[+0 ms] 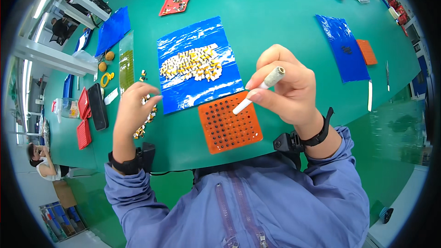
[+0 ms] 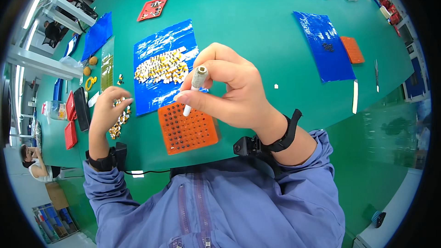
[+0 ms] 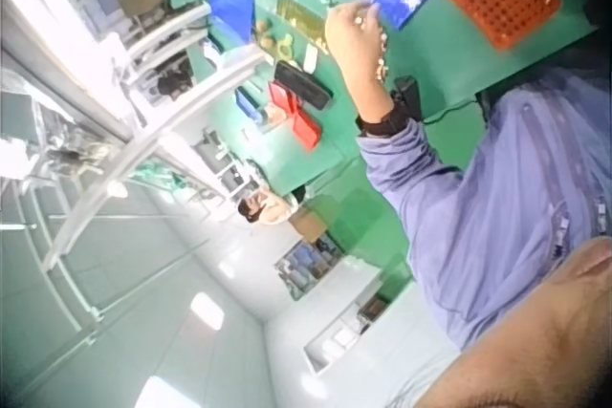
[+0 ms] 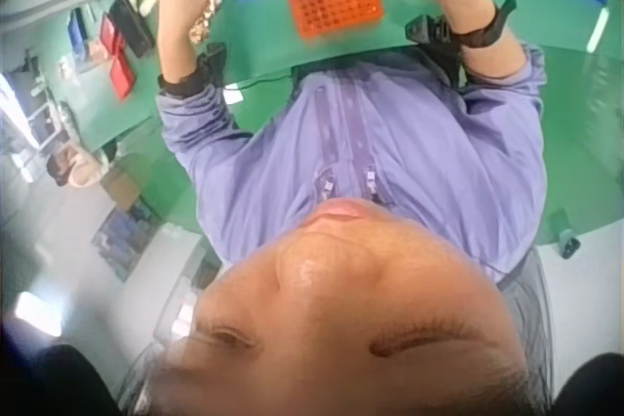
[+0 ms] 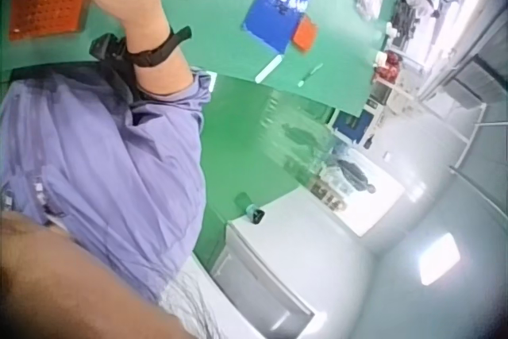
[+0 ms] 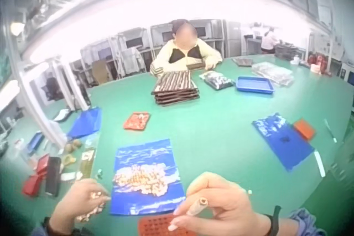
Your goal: The person repeatedly picks small yellow and white electronic components from a blue sheet and places them into the holes of an orange pegboard. The person uses a white stick-like tool to assist in positioning the components. The task continues in a repetitive loop throughout the clip.
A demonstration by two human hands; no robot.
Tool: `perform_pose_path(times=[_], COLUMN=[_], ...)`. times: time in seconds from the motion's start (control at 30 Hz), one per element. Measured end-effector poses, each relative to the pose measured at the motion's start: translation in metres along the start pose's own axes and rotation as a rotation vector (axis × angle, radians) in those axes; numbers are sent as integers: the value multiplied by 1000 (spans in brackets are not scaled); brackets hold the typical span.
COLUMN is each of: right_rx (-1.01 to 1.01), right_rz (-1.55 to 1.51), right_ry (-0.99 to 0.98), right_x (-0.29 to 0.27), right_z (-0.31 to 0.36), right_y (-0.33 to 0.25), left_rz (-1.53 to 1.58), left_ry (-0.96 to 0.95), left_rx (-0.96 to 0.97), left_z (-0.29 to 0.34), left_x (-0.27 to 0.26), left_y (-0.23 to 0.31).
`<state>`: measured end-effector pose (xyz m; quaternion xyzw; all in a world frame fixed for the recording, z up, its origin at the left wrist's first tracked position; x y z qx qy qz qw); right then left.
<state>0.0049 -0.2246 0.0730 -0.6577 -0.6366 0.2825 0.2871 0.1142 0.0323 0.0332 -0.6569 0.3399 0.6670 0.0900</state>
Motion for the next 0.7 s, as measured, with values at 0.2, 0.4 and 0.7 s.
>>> perform_pose_path(times=[0.2,0.4,0.7], right_rx=[36,60,194], right_rz=[0,-48,-234], right_ry=[66,80,27], right_x=[-6,-5,0], right_z=[0,0,5], right_y=[15,19,17], left_rz=[-53,-20,818], left_ry=[53,36,-191], left_rx=[131,143,-130], left_z=[-42,-50,-23], left_x=[39,51,35], left_y=[28,29,35])
Point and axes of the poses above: each hand's wrist, its own z-axis away from the middle knuckle, its own x-axis out of the palm, y = z × x, the point moved 6 cm from there along -z, towards the middle knuckle, and after that the axes turned 2 degrees about -z, right-handed, at the moved point
